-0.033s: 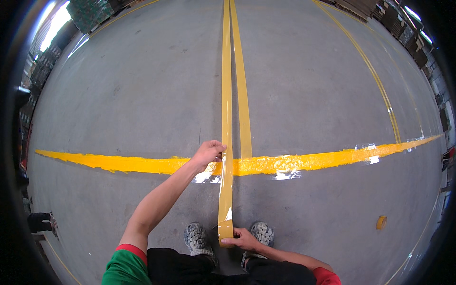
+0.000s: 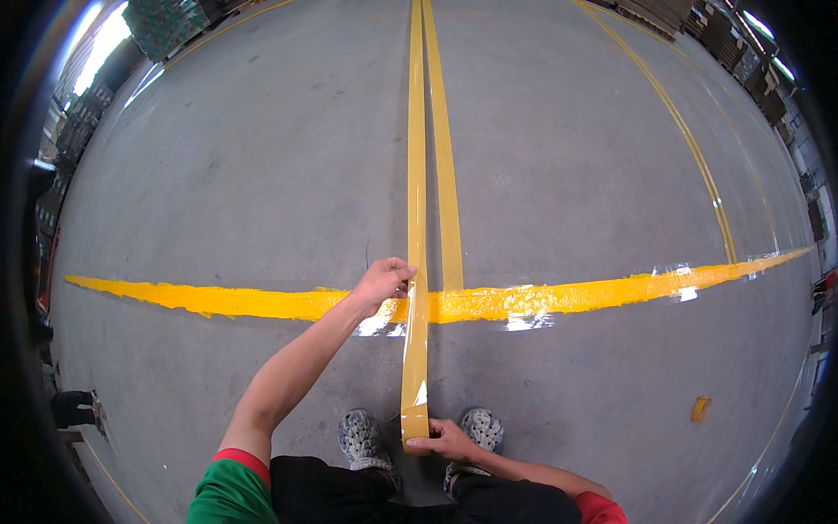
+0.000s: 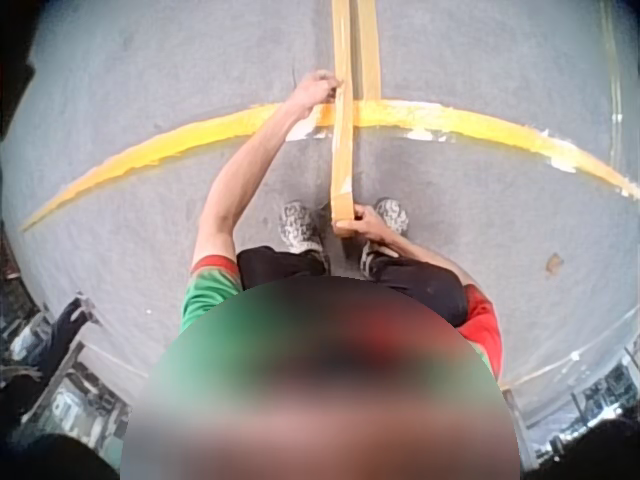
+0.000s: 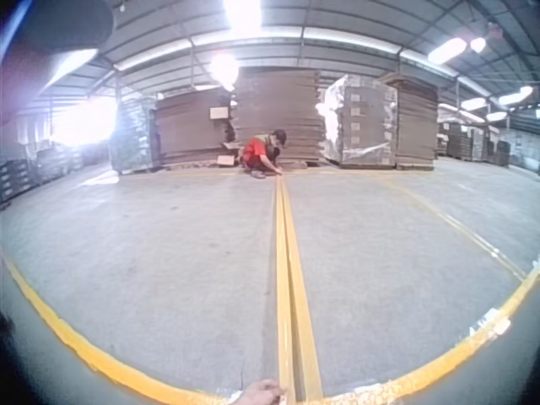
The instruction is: The person applies yellow floor tape along existing painted lines in a warehouse. They unroll the tape, align it with the lines, press it down, and cut it with a utility knife. A coworker assists by holding the tape at times.
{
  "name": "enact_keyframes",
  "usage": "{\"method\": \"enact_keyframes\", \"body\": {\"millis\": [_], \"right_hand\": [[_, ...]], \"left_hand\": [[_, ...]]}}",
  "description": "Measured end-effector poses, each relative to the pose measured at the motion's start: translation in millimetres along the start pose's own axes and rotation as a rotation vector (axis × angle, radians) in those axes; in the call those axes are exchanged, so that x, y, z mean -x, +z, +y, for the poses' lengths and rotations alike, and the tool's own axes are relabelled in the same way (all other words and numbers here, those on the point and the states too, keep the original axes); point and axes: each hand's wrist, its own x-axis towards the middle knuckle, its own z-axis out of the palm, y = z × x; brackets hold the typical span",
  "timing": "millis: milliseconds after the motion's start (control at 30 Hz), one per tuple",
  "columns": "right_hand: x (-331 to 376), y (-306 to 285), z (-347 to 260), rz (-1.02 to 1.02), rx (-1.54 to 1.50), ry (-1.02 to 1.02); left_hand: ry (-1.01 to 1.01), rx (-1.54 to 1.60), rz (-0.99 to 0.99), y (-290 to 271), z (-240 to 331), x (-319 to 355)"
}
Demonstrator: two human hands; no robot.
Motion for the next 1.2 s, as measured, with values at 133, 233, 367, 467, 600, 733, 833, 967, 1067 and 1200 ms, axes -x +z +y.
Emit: {"method": "enact_keyframes", "body": {"millis": [133, 233, 367, 467, 600, 733, 833, 967, 1067, 1200], "right_hand": [[-1, 0, 0, 0.003, -0.015, 0.007], [-1, 0, 1, 0.005, -0.011, 0.006], [-2, -1, 3, 0.000, -0.027, 0.014], [-1, -1, 3, 0.009, -0.007, 0.025], [-1, 0, 3, 0.009, -0.012, 0.007], [-1, -1, 4, 0.005, -0.020, 0.023], [-2, -1, 5, 0.008, -0.026, 0.019], [-2, -1, 6, -0.002, -0.010, 0.009], [-1, -1, 7, -0.002, -0.001, 0.007], [-2, -1, 8, 0.007, -0.010, 0.019]], "left_hand": [[0.008, 0.026, 0.000, -1, -2, -1], [0.008, 0.025, 0.001, -2, -4, -2], [0.003, 0.017, -0.003, -2, -5, -4], [-0.001, 0.015, -0.002, -2, -6, -4], [-0.004, 0.029, -0.004, -2, -7, -5], [-0.010, 0.012, -0.007, -3, -7, -5], [-0.011, 0.011, -0.007, -3, -7, -4], [-0.022, 0.009, -0.012, -3, -8, -4], [-0.025, 0.002, -0.013, -3, -9, -5], [-0.025, -0.008, -0.004, -3, -11, -7]]}}
